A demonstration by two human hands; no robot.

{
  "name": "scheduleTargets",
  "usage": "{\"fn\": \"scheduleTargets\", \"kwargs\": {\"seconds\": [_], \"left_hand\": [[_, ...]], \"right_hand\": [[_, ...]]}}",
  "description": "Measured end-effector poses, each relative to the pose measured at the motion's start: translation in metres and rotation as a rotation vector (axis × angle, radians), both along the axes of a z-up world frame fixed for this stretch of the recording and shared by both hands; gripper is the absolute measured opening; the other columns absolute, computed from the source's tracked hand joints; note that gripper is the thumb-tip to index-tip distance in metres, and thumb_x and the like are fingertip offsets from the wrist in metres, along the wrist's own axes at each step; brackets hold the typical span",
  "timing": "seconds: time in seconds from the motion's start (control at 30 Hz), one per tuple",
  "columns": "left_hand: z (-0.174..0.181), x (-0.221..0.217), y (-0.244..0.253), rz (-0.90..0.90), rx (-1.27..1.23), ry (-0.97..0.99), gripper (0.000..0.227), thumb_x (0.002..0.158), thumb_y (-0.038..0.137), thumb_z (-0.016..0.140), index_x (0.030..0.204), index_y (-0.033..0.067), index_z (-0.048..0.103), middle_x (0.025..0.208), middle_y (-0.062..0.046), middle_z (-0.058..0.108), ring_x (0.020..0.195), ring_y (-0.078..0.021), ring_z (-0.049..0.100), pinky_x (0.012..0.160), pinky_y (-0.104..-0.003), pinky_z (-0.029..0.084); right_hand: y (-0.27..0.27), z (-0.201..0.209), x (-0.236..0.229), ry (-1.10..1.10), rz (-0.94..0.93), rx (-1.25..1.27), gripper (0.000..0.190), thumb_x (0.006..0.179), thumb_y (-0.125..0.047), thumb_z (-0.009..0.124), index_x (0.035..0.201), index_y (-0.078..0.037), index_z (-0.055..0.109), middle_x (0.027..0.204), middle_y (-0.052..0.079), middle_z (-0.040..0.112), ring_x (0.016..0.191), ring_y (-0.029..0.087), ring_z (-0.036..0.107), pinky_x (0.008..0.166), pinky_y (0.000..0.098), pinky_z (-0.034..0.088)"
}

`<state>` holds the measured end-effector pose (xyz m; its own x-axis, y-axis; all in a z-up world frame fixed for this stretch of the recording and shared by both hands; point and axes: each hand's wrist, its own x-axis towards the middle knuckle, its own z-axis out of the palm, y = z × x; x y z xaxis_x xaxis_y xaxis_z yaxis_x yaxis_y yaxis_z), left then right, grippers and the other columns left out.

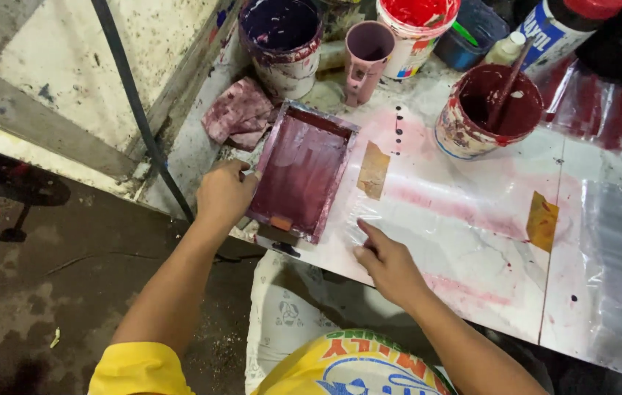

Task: The person smooths a clear plastic sheet over a white surface using both hands. They then pick up a rectangular screen printing frame filled with red ink and place it onto the plastic sheet. Finally, they pick up a container of red ink and stir it with a stick.

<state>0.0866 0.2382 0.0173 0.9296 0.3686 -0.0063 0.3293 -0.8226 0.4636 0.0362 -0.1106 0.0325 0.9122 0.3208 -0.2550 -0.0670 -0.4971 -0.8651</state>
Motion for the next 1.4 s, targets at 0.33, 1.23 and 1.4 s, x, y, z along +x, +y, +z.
{"fn": "scheduleTargets", "kwargs": {"seconds": [0.33,1.23,1.4], "left_hand": [[0.039,-0.006,-0.012,-0.127,-0.043,0.139,0.034,0.093,0.031,0.066,0.114,0.007,0.076,0.099,-0.016,0.072,0.099,-0.0379,0.072,0.082,-0.049,0.059],[0.007,0.001,-0.005,-0.247,0.002,-0.04,0.032,0.088,0.028,0.072,0.094,-0.0032,0.075,0.083,-0.023,0.068,0.082,-0.0439,0.071,0.065,-0.053,0.058],[0.012,-0.011,-0.004,-0.21,0.037,-0.122,0.027,0.088,0.025,0.07,0.091,-0.0009,0.077,0.076,-0.018,0.068,0.079,-0.0379,0.073,0.067,-0.046,0.059]], "right_hand": [[0.055,0.013,0.024,0.124,0.01,-0.003,0.057,0.094,-0.023,0.064,0.149,-0.01,0.055,0.08,0.012,0.074,0.077,0.022,0.07,0.076,0.0376,0.054],[0.069,0.01,0.017,0.131,-0.178,0.211,0.051,0.091,-0.012,0.067,0.141,-0.001,0.06,0.072,0.01,0.063,0.068,0.02,0.066,0.07,0.0341,0.053],[0.064,-0.005,0.015,0.11,-0.161,0.286,0.052,0.09,-0.01,0.068,0.142,-0.004,0.061,0.07,0.01,0.062,0.066,0.019,0.065,0.065,0.0304,0.052]]}}
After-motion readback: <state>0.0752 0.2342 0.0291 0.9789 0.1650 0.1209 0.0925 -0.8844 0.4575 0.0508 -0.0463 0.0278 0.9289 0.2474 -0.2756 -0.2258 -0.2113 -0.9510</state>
